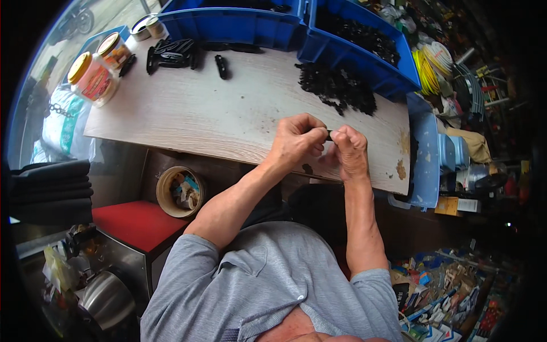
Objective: Assembling small black plastic mechanical components by hand at a workbench.
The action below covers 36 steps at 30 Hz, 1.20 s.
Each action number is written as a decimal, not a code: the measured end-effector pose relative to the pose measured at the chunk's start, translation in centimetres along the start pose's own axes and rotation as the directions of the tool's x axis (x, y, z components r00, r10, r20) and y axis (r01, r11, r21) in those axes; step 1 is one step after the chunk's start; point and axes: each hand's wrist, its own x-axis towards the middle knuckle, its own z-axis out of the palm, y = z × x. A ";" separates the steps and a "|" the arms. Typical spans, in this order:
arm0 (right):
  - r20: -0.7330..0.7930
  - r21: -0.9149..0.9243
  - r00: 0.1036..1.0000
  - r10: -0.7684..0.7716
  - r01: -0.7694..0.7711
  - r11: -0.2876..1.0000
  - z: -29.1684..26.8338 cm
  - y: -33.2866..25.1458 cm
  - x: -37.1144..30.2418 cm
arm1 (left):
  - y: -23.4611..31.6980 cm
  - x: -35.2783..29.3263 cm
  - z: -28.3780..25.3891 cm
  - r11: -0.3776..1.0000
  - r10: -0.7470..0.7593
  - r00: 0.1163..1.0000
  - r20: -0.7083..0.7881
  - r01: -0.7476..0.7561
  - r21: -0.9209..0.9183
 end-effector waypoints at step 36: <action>-0.351 -0.442 0.928 0.126 -0.283 0.851 -1.4 -2.8 5.2 | 4.6 3.2 -10.3 -0.283 0.533 0.681 0.501 -0.415 0.865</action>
